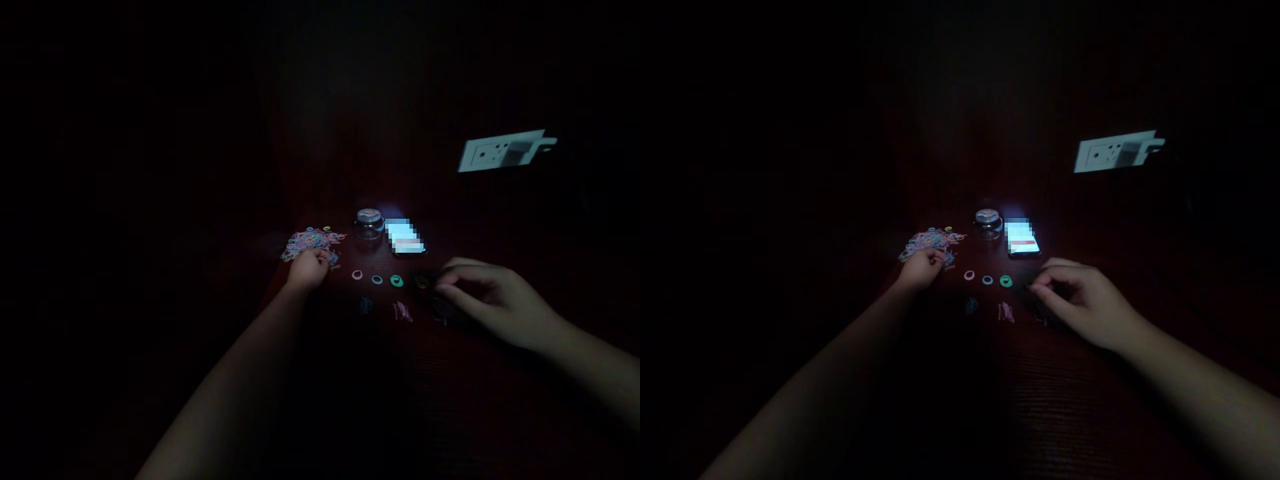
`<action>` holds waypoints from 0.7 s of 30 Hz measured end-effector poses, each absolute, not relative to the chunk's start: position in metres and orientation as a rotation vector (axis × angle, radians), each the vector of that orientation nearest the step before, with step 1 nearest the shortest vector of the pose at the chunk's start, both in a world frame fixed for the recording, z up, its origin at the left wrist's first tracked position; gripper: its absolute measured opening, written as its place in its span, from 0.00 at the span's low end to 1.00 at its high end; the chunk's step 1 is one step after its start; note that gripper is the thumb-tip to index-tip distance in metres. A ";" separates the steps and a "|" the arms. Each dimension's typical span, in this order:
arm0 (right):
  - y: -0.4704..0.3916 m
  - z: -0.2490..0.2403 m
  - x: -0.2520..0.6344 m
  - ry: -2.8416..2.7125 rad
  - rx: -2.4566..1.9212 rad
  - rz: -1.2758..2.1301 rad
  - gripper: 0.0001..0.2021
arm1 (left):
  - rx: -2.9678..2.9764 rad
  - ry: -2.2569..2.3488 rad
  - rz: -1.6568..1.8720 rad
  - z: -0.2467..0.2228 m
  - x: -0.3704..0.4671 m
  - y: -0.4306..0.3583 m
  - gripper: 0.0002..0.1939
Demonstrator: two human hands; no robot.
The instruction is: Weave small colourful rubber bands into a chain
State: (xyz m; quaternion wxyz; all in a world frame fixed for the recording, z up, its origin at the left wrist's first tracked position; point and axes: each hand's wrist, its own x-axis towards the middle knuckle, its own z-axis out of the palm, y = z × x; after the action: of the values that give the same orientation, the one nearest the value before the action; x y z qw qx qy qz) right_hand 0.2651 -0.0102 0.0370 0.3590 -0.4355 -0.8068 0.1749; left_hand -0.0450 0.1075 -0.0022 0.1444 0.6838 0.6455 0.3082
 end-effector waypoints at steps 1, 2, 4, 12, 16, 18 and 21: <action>-0.010 0.037 0.265 -2.085 -1.120 0.452 0.11 | 1.968 1.868 0.883 -0.002 -0.045 0.107 0.08; -0.010 0.037 0.266 -2.088 -1.119 0.453 0.11 | 1.964 1.874 0.882 -0.002 -0.045 0.107 0.07; -0.010 0.036 0.266 -2.090 -1.122 0.444 0.11 | 1.955 1.881 0.886 -0.002 -0.045 0.108 0.06; -0.012 0.038 0.265 -2.072 -1.128 0.444 0.11 | 1.926 1.876 0.949 -0.004 -0.045 0.111 0.06; -0.012 0.038 0.265 -2.077 -1.130 0.453 0.11 | 1.923 1.872 0.965 -0.006 -0.046 0.111 0.06; -0.011 0.038 0.265 -2.081 -1.129 0.448 0.11 | 1.922 1.869 0.972 -0.006 -0.046 0.112 0.06; -0.011 0.038 0.265 -2.079 -1.123 0.436 0.11 | 1.918 1.863 0.981 -0.006 -0.046 0.111 0.07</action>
State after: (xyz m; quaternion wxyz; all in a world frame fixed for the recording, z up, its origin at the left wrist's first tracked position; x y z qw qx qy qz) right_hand 0.2647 -0.0112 0.0383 0.3608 -0.4359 -0.8070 0.1690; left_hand -0.0461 0.1113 -0.0059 0.1463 0.6663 0.6470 0.3406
